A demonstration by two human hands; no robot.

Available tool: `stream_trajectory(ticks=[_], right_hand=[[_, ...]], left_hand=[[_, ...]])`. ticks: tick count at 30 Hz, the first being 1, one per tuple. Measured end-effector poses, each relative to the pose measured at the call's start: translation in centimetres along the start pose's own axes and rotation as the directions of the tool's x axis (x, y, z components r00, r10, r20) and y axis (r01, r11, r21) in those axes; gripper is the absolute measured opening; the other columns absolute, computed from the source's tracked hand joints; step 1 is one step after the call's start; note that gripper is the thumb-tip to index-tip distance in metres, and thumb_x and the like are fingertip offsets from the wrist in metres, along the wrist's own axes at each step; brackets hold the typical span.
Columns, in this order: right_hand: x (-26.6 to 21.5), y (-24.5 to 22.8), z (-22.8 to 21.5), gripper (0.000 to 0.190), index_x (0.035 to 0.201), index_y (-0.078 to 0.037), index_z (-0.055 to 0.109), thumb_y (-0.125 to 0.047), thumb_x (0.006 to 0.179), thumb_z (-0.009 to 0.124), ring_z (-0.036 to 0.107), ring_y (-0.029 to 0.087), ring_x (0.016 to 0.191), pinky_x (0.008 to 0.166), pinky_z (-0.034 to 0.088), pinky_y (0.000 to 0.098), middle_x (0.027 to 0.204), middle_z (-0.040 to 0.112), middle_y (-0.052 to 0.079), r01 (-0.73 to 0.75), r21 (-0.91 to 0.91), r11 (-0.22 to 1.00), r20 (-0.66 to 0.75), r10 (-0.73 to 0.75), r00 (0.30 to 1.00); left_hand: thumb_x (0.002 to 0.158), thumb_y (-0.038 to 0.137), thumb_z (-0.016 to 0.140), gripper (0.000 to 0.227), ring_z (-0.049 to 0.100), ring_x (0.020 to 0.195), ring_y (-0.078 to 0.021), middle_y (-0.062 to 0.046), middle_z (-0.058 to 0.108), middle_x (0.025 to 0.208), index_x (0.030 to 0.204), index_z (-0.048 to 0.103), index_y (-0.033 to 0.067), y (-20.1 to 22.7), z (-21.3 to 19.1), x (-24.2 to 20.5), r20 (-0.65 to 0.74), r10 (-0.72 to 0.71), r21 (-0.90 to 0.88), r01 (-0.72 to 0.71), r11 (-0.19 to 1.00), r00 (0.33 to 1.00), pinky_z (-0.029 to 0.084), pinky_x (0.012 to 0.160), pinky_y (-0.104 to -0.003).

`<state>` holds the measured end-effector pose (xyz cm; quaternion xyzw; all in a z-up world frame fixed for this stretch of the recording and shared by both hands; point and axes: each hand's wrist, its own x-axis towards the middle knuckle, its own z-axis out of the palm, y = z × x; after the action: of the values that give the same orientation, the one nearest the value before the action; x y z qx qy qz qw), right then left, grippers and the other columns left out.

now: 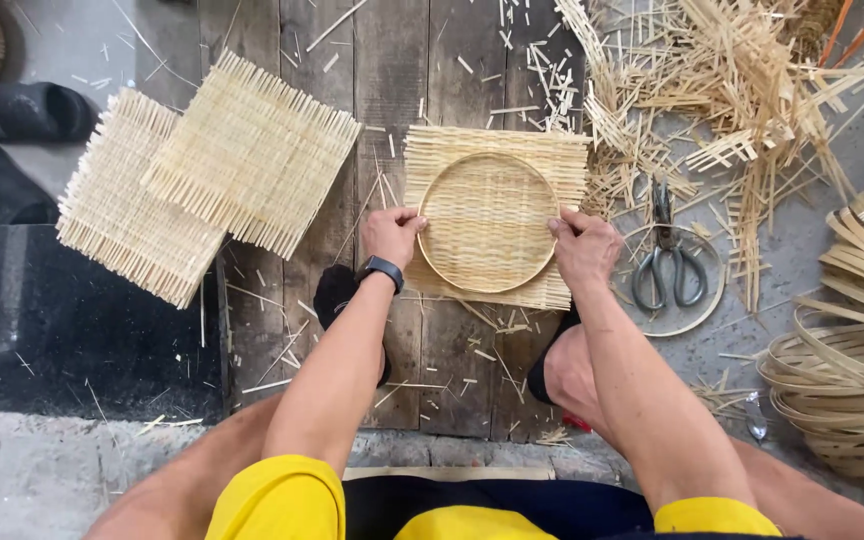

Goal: Manually assembling and trimming bamboo mats into circular basket components using scissors and specialized molds.

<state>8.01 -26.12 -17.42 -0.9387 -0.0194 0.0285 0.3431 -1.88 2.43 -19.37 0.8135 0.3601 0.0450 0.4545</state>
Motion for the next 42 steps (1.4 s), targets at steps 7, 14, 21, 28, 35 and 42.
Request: stream_trajectory(ticks=[7, 14, 21, 28, 35, 42], right_hand=[[-1.0, -0.4, -0.7, 0.028, 0.106, -0.012, 0.081, -0.022, 0.081, 0.086, 0.073, 0.030, 0.092, 0.089, 0.054, 0.0384, 0.099, 0.077, 0.017, -0.119, 0.072, 0.990, 0.002, 0.119, 0.993], [0.2, 1.0, -0.4, 0.029, 0.105, -0.010, 0.081, -0.024, 0.080, 0.086, 0.075, 0.027, 0.084, 0.083, 0.057, 0.0358, 0.095, 0.078, 0.016, -0.090, 0.108, 0.990, 0.059, 0.084, 0.995], [0.1, 1.2, -0.5, 0.029, 0.103, -0.009, 0.082, -0.025, 0.080, 0.088, 0.074, 0.027, 0.084, 0.080, 0.056, 0.0365, 0.094, 0.076, 0.017, -0.046, 0.071, 0.996, 0.051, 0.043, 0.998], [0.7, 0.1, -1.6, 0.031, 0.106, -0.010, 0.080, -0.027, 0.081, 0.085, 0.076, 0.022, 0.079, 0.077, 0.058, 0.0337, 0.090, 0.078, 0.013, -0.105, 0.079, 0.991, 0.136, 0.094, 0.986], [1.7, 2.0, -0.2, 0.032, 0.103, -0.009, 0.082, -0.028, 0.079, 0.088, 0.076, 0.022, 0.083, 0.081, 0.058, 0.0322, 0.094, 0.079, 0.015, -0.070, 0.078, 0.995, 0.166, 0.056, 0.985], [3.4, 4.7, 0.6, 0.030, 0.098, -0.008, 0.082, -0.025, 0.074, 0.088, 0.076, 0.020, 0.078, 0.074, 0.059, 0.0328, 0.091, 0.080, 0.010, -0.105, 0.183, 0.978, 0.261, 0.055, 0.964]], left_hand=[[0.073, 0.023, 0.090, 0.026, 0.076, 0.075, -0.0183, -0.009, 0.079, 0.084, 0.094, 0.082, 0.0093, -0.7, -0.5, 0.1, 0.044, -0.069, 0.021, 0.068, 0.997, 0.997, 0.057, 0.075, -0.030], [0.071, 0.022, 0.091, 0.023, 0.076, 0.074, -0.0194, -0.010, 0.079, 0.083, 0.090, 0.084, 0.0105, -1.4, 0.4, 2.1, 0.084, -0.116, 0.068, 0.110, 0.992, 0.990, 0.059, 0.076, -0.032], [0.071, 0.017, 0.090, 0.026, 0.077, 0.071, -0.0187, -0.010, 0.079, 0.081, 0.093, 0.081, 0.0046, -1.8, 0.3, 3.0, 0.234, -0.313, -0.122, 0.348, 0.930, 0.920, 0.063, 0.066, -0.033], [0.071, 0.010, 0.092, 0.024, 0.071, 0.066, -0.0146, -0.008, 0.077, 0.078, 0.089, 0.080, 0.0012, -3.0, 1.7, 1.9, 0.079, -0.118, -0.122, 0.127, 0.984, 0.990, 0.057, 0.063, -0.031], [0.072, 0.008, 0.090, 0.019, 0.070, 0.065, -0.0124, -0.007, 0.078, 0.077, 0.086, 0.080, -0.0002, -5.5, 2.0, 2.5, 0.200, -0.250, -0.367, 0.309, 0.877, 0.947, 0.058, 0.061, -0.028], [0.071, 0.005, 0.091, 0.024, 0.072, 0.064, -0.0217, -0.013, 0.076, 0.078, 0.086, 0.076, -0.0055, -5.3, 1.5, 5.0, 0.417, -0.272, -0.243, 0.394, 0.886, 0.867, 0.059, 0.060, -0.036]])
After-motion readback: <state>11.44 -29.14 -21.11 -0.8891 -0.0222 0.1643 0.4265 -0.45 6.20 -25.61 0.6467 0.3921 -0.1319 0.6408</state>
